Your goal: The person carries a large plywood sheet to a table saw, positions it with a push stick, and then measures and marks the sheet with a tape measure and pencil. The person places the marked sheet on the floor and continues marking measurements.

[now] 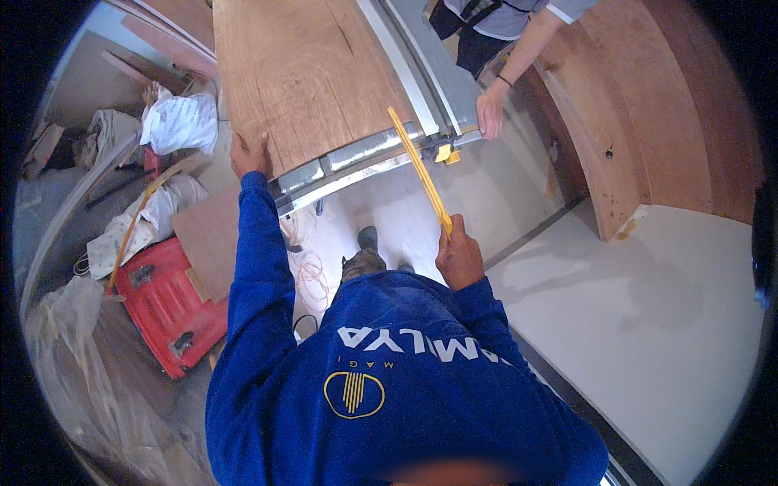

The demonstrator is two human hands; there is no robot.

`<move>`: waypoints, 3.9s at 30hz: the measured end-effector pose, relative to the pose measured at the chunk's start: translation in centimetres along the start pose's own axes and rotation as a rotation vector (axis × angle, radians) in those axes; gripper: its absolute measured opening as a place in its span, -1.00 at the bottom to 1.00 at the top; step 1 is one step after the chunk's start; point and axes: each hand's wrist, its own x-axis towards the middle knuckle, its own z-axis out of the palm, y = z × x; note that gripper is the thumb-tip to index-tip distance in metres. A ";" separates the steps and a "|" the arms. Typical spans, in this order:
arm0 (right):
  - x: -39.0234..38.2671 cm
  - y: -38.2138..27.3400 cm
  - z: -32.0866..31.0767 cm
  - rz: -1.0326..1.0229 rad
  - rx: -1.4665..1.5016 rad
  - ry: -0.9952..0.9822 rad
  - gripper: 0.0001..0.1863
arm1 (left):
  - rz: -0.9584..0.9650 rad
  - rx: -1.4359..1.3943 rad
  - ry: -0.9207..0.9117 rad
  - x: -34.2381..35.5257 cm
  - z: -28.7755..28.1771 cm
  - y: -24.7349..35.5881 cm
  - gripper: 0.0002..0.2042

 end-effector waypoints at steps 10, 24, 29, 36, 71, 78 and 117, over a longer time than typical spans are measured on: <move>1.5 -0.6 -2.9 -0.009 0.026 -0.002 -0.79 | 0.034 0.067 0.013 2.1 0.0 1.0 -0.21; 5.5 -1.4 -1.8 -0.127 -0.022 0.066 -0.77 | -0.042 0.019 -0.009 5.3 2.1 -0.9 -0.14; 7.1 -2.4 -2.0 -0.080 -0.032 0.025 -0.76 | -0.035 0.011 -0.010 6.8 2.2 0.3 -0.17; 9.2 -3.9 -1.7 -0.107 0.032 0.067 -0.80 | -0.070 0.109 -0.071 9.6 2.8 0.6 -0.21; 16.2 -7.4 -1.1 -0.108 0.046 0.102 -0.80 | -0.232 -0.134 -0.111 19.0 5.0 -0.8 -0.12; 17.2 -6.9 -1.1 -0.144 0.022 0.060 -0.78 | -0.382 -0.027 -0.175 20.4 5.6 -2.1 -0.02; 18.8 -6.5 -0.3 -0.145 0.030 0.059 -0.76 | -0.395 -0.104 -0.137 20.8 5.7 -1.3 -0.08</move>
